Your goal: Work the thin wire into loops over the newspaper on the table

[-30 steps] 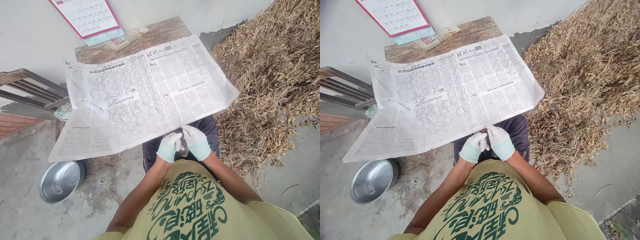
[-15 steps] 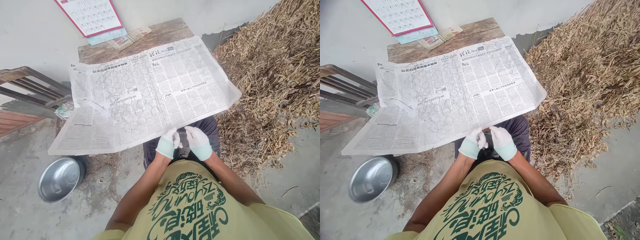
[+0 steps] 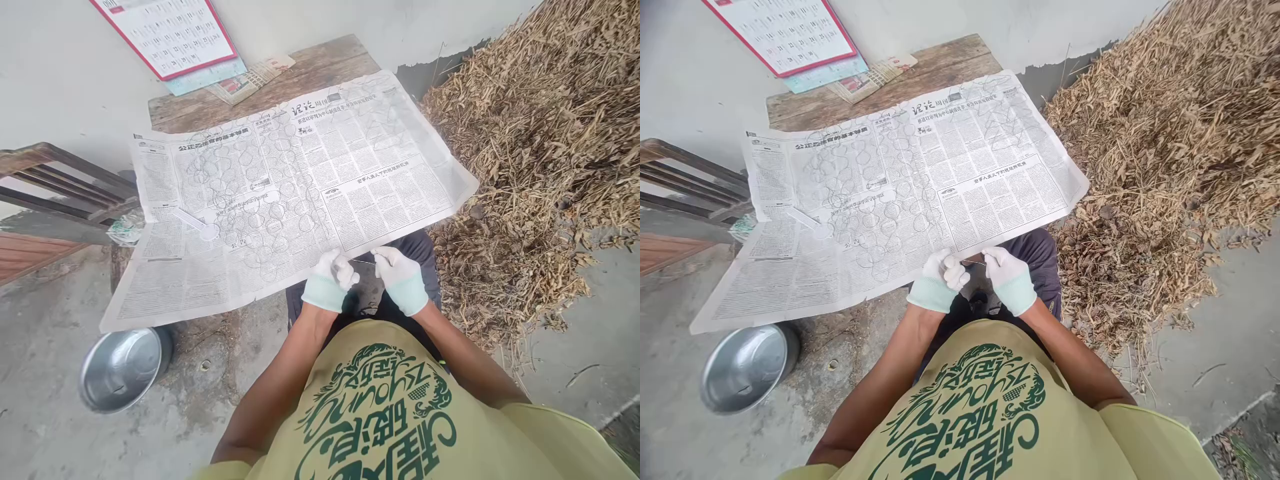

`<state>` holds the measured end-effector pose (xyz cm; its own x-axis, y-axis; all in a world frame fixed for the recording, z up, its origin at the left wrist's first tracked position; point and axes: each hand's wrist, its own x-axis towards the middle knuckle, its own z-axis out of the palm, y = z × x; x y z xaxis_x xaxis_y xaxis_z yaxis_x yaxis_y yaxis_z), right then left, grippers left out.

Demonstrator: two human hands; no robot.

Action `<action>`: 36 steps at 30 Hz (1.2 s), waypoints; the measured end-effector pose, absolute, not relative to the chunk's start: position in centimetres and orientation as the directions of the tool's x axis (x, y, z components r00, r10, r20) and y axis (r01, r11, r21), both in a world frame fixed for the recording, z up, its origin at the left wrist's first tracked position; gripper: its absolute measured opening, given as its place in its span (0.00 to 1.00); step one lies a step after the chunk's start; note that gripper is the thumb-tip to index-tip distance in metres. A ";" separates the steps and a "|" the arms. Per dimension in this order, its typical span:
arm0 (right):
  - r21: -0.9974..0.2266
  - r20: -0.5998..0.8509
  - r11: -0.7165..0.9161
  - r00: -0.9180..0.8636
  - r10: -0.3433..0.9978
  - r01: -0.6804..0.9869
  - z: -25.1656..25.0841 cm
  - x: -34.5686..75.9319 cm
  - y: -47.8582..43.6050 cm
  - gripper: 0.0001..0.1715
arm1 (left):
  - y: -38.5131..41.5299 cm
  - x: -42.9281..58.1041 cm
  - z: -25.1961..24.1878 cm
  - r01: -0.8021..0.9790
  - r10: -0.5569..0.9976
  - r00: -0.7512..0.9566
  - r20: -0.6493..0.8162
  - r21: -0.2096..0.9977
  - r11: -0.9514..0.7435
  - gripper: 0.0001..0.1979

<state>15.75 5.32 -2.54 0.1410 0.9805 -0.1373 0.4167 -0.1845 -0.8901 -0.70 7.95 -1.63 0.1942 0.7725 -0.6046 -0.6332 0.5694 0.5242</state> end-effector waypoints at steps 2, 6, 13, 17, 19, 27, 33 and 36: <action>-0.899 -0.148 -0.191 0.138 0.979 0.394 -2.6 16.0 5.5 0.16 | 7.8 -0.9 -1.7 -0.604 0.798 0.189 -0.572 0.573 0.554 0.23; -0.917 -0.176 -0.213 0.136 0.975 0.337 -2.8 16.5 5.8 0.16 | 7.6 -1.6 -1.8 -0.439 0.829 0.180 -0.530 0.711 0.550 0.24; -0.928 -0.276 -0.288 0.083 0.958 0.235 -1.8 17.3 6.8 0.16 | 8.2 -2.4 -1.1 0.005 0.870 0.079 -0.487 0.873 0.488 0.20; -0.941 -0.298 -0.299 0.028 0.954 0.158 -0.7 17.7 7.5 0.17 | 8.8 -2.1 -0.6 0.099 0.868 0.015 -0.496 0.865 0.493 0.18; -0.951 -0.291 -0.288 -0.015 0.957 0.112 -0.3 18.1 7.7 0.17 | 8.9 -1.9 -0.2 0.114 0.867 -0.005 -0.499 0.861 0.496 0.19; -0.970 -0.162 -0.189 -0.174 0.971 -0.154 0.7 19.7 7.8 0.35 | 8.2 -1.7 -0.2 0.023 0.910 -0.003 -0.414 0.910 0.414 0.24; -0.981 -0.185 -0.192 -0.170 0.968 -0.025 1.7 19.6 7.2 0.21 | 8.0 -1.2 -0.1 -0.024 0.923 -0.018 -0.384 0.923 0.384 0.26; -0.975 -0.219 -0.215 -0.118 0.968 0.048 1.3 19.3 7.2 0.17 | 8.0 -0.9 0.3 -0.037 0.918 -0.006 -0.397 0.917 0.397 0.25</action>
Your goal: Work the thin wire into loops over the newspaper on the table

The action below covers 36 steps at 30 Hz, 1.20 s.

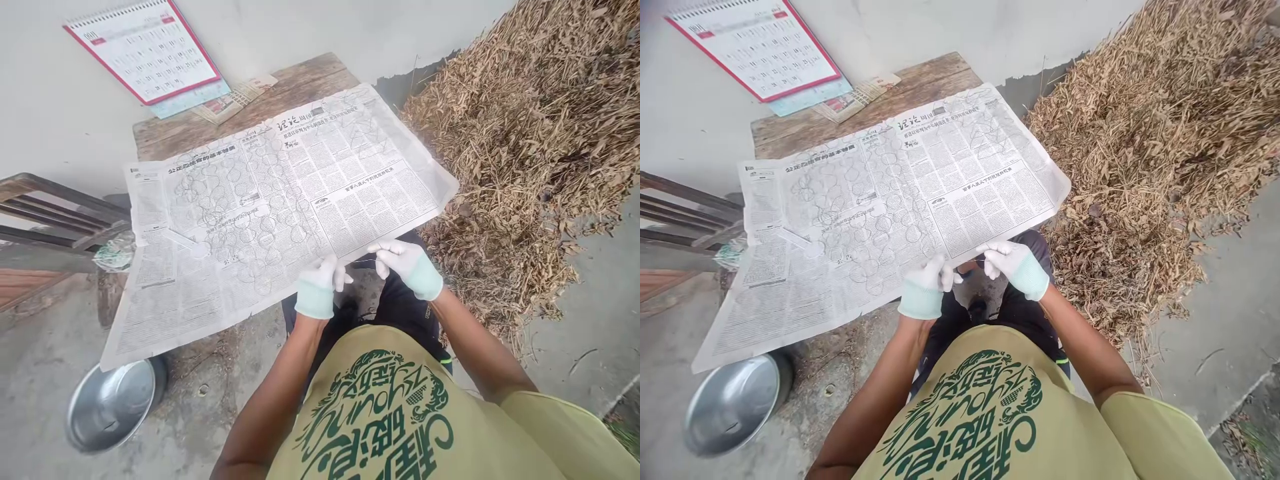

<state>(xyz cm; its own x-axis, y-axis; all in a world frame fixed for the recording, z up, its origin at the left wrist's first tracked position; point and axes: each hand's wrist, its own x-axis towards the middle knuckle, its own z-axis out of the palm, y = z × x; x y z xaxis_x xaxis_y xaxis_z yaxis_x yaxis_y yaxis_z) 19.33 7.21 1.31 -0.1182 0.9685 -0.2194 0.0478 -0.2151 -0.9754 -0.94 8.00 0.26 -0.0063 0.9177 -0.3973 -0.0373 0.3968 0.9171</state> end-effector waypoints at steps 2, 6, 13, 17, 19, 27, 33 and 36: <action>-0.969 -0.237 -0.228 -0.089 0.967 0.095 0.8 19.1 7.3 0.20 | 8.1 -0.9 0.2 -0.038 0.910 0.002 -0.414 0.910 0.413 0.24; -0.953 -0.223 -0.202 -0.069 0.972 0.227 0.1 18.7 7.2 0.23 | 8.2 -1.0 -0.2 -0.063 0.899 -0.002 -0.438 0.897 0.437 0.21; -0.900 -0.154 -0.100 -0.094 0.984 0.425 -0.5 18.6 7.3 0.22 | 8.4 -0.9 -0.1 0.013 0.893 -0.018 -0.449 0.893 0.450 0.18; -0.913 -0.184 -0.142 -0.075 0.980 0.384 0.2 18.8 7.1 0.21 | 8.2 -0.8 0.2 0.060 0.899 -0.010 -0.438 0.897 0.437 0.18; -0.938 -0.204 -0.161 -0.116 0.972 0.308 0.6 19.2 7.1 0.22 | 8.1 -0.8 0.2 0.076 0.901 -0.021 -0.433 0.898 0.434 0.19; -0.944 -0.107 -0.197 -0.320 0.941 -0.263 -2.7 21.5 11.1 0.32 | 8.0 -1.2 -0.8 -0.042 0.854 0.209 -0.477 0.868 0.495 0.26; -0.989 -0.130 -0.148 -0.507 0.852 0.005 -1.6 19.0 11.5 0.22 | 7.5 -0.3 0.1 0.018 0.794 0.329 -0.511 0.844 0.536 0.21; -0.994 -0.106 -0.071 -0.523 0.846 0.085 -0.9 18.1 11.2 0.20 | 7.2 0.1 0.6 0.074 0.768 0.363 -0.528 0.838 0.541 0.14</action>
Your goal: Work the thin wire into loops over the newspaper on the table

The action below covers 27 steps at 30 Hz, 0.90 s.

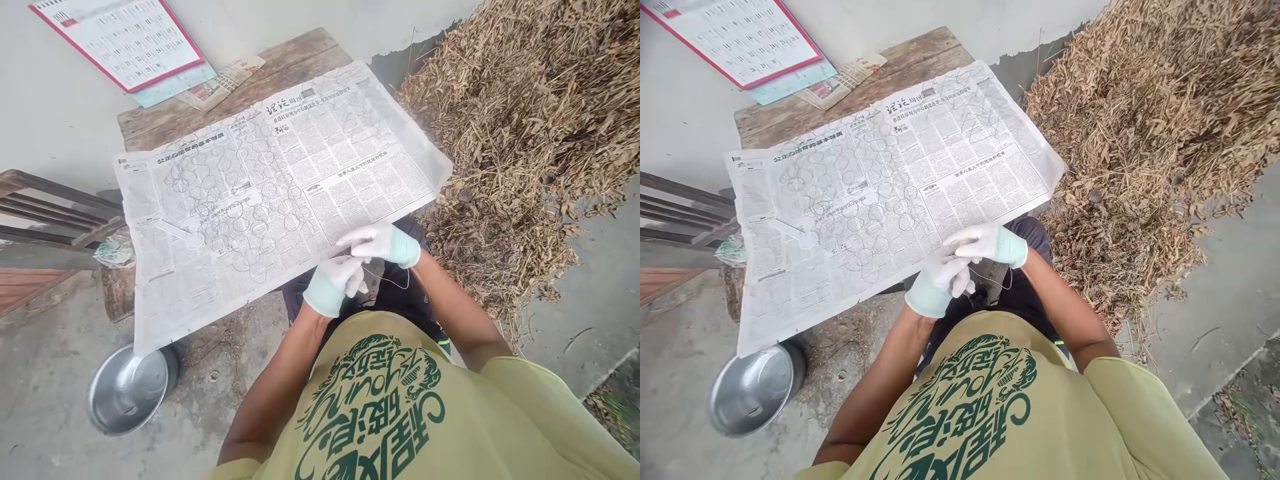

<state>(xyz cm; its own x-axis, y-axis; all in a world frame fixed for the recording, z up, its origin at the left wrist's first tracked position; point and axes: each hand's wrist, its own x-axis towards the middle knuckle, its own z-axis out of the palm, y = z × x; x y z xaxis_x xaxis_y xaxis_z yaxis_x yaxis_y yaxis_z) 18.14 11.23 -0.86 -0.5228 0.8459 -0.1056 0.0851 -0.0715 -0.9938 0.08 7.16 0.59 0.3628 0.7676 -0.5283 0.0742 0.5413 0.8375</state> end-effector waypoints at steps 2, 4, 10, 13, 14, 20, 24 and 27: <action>-0.995 -0.064 -0.021 -0.495 0.867 0.093 -1.1 18.1 11.1 0.15 | 6.9 0.1 0.6 0.095 0.770 0.359 -0.528 0.841 0.533 0.15; -0.995 -0.020 0.028 -0.465 0.885 0.095 -1.6 18.2 11.1 0.12 | 6.6 0.1 0.6 0.113 0.769 0.360 -0.529 0.842 0.527 0.20; -0.981 0.136 0.184 -0.462 0.876 0.059 -1.4 18.2 10.7 0.09 | 5.9 0.6 1.0 0.160 0.774 0.340 -0.535 0.843 0.513 0.24; -0.978 0.137 0.194 -0.469 0.872 0.074 -0.6 17.7 10.4 0.07 | 5.5 1.1 1.6 0.181 0.773 0.297 -0.561 0.828 0.531 0.24; -0.977 0.133 0.196 -0.478 0.868 0.084 -0.4 17.6 10.3 0.08 | 5.4 1.3 1.8 0.188 0.768 0.289 -0.571 0.821 0.539 0.24; -0.982 0.096 0.157 -0.440 0.893 0.106 -0.3 17.7 9.9 0.12 | 5.2 1.9 1.8 0.132 0.721 0.255 -0.645 0.761 0.635 0.19; -0.996 0.033 0.064 -0.425 0.905 0.060 -0.3 17.8 9.8 0.11 | 5.2 2.0 1.6 0.124 0.732 0.238 -0.639 0.767 0.630 0.18; -0.999 0.004 0.020 -0.420 0.908 0.035 -0.3 17.7 9.9 0.11 | 5.2 2.0 1.7 0.118 0.740 0.220 -0.636 0.770 0.626 0.18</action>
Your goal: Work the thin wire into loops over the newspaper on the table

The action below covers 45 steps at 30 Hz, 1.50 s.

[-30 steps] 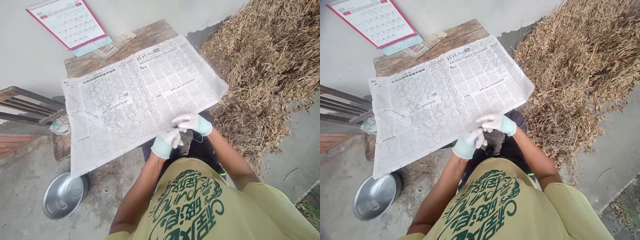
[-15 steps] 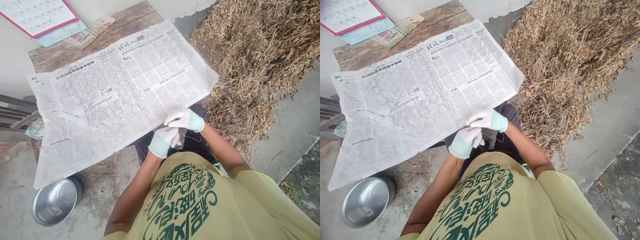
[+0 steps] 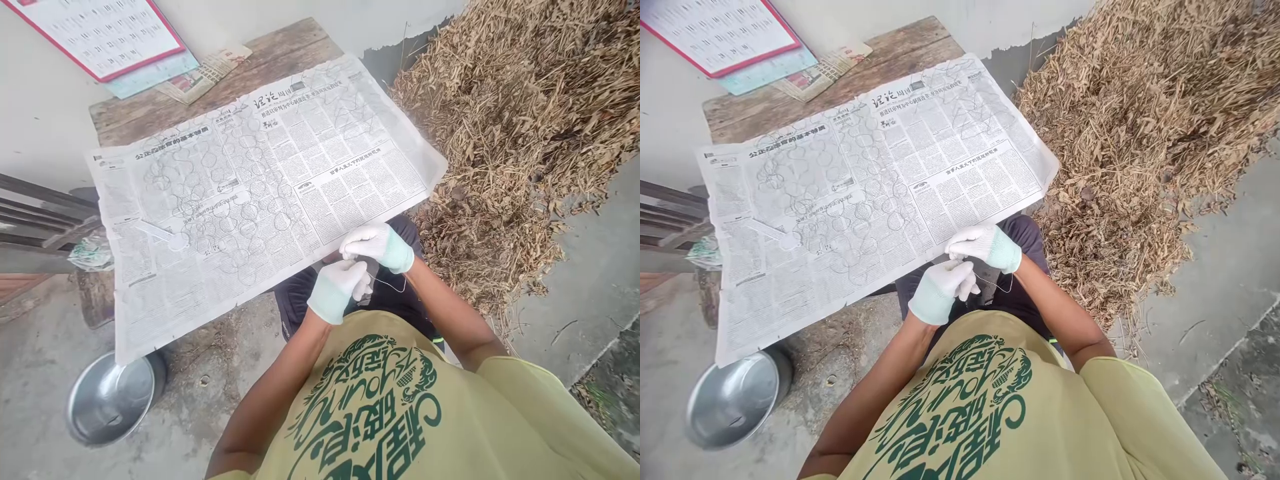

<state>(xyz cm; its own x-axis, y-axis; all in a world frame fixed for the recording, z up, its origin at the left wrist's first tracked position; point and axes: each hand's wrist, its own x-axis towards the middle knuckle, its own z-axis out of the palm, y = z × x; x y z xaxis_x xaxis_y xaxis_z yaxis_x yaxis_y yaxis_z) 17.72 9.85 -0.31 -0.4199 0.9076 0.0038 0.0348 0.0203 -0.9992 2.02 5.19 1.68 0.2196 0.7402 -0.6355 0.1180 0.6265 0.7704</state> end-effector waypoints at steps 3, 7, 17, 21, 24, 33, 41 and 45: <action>-1.000 0.007 0.002 -0.414 0.910 -0.014 -0.6 17.8 9.9 0.12 | 5.2 2.0 1.6 0.101 0.759 0.211 -0.616 0.786 0.609 0.18; -0.996 0.019 -0.019 -0.411 0.911 -0.087 -1.2 18.1 10.1 0.11 | 5.2 1.7 1.0 0.057 0.770 0.228 -0.596 0.798 0.600 0.19; -0.936 0.192 0.014 -0.477 0.857 -0.352 -4.3 18.8 10.6 0.10 | 4.3 0.5 -0.5 -0.133 0.775 0.329 -0.540 0.786 0.604 0.20; -0.931 0.207 0.018 -0.487 0.849 -0.364 -4.8 18.9 10.2 0.11 | 4.0 -0.2 -0.4 -0.131 0.776 0.359 -0.518 0.795 0.592 0.22; -0.930 0.193 0.003 -0.483 0.854 -0.367 -4.9 19.0 9.8 0.11 | 3.9 -0.4 -0.2 -0.149 0.767 0.366 -0.528 0.780 0.608 0.22; -0.907 0.209 -0.015 -0.481 0.851 -0.421 -4.1 19.1 9.6 0.12 | 3.2 0.0 -0.2 -0.200 0.835 0.325 -0.445 0.830 0.521 0.24; -0.833 -0.178 -0.320 -0.329 0.927 -0.452 -7.3 20.9 9.5 0.28 | 3.3 0.1 0.1 -0.047 0.958 0.014 -0.288 0.956 0.288 0.22; -0.789 -0.339 -0.431 -0.274 0.900 -0.438 -7.2 21.5 7.2 0.35 | 3.4 0.3 -0.2 -0.063 0.964 -0.106 -0.244 0.969 0.238 0.22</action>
